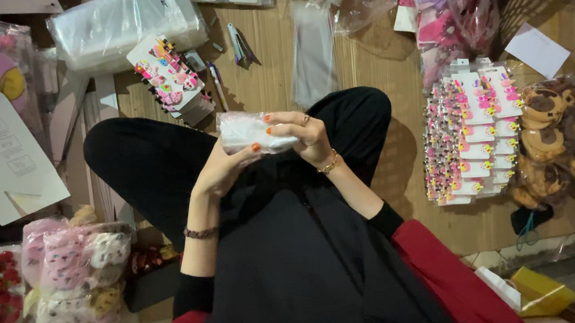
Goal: The person sits on the floor and organizes various small items, including hair clips and plastic bags. They pick up items, place them into clear plastic bags, and arrange them on the floor.
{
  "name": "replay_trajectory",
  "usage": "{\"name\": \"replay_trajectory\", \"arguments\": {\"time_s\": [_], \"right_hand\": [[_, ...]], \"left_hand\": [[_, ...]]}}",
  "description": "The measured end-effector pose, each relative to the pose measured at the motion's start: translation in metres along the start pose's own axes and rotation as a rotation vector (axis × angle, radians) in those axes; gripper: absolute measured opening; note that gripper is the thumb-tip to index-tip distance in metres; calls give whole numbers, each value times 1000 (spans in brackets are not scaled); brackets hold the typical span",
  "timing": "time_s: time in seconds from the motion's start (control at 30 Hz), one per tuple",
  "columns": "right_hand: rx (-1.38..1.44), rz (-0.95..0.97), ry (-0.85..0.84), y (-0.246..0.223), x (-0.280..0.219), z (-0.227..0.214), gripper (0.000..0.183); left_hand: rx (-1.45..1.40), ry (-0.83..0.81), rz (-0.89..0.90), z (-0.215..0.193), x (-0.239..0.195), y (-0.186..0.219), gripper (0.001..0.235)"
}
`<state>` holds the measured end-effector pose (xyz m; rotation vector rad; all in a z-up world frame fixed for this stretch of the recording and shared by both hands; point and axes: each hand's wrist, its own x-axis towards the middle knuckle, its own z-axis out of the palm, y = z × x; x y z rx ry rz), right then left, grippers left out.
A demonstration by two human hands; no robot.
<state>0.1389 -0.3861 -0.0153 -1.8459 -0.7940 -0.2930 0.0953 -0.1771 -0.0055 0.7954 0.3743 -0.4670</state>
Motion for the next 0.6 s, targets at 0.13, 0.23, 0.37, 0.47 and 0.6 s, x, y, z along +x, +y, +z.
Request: {"name": "replay_trajectory", "arguments": {"time_s": [0.13, 0.23, 0.37, 0.47, 0.6], "right_hand": [[-70, -88, -18, -12, 10, -3, 20], [29, -77, -181, -28, 22, -18, 16], [218, 75, -451, -47, 38, -35, 30], [286, 130, -603, -65, 57, -45, 48], [293, 180, -698, -75, 74, -48, 47]], "left_hand": [[130, 3, 67, 29, -19, 30, 61], [154, -4, 104, 30, -26, 31, 51], [117, 29, 94, 21, -26, 19, 38], [126, 47, 78, -1, -18, 1, 33], [68, 106, 67, 3, -22, 2, 36]]}}
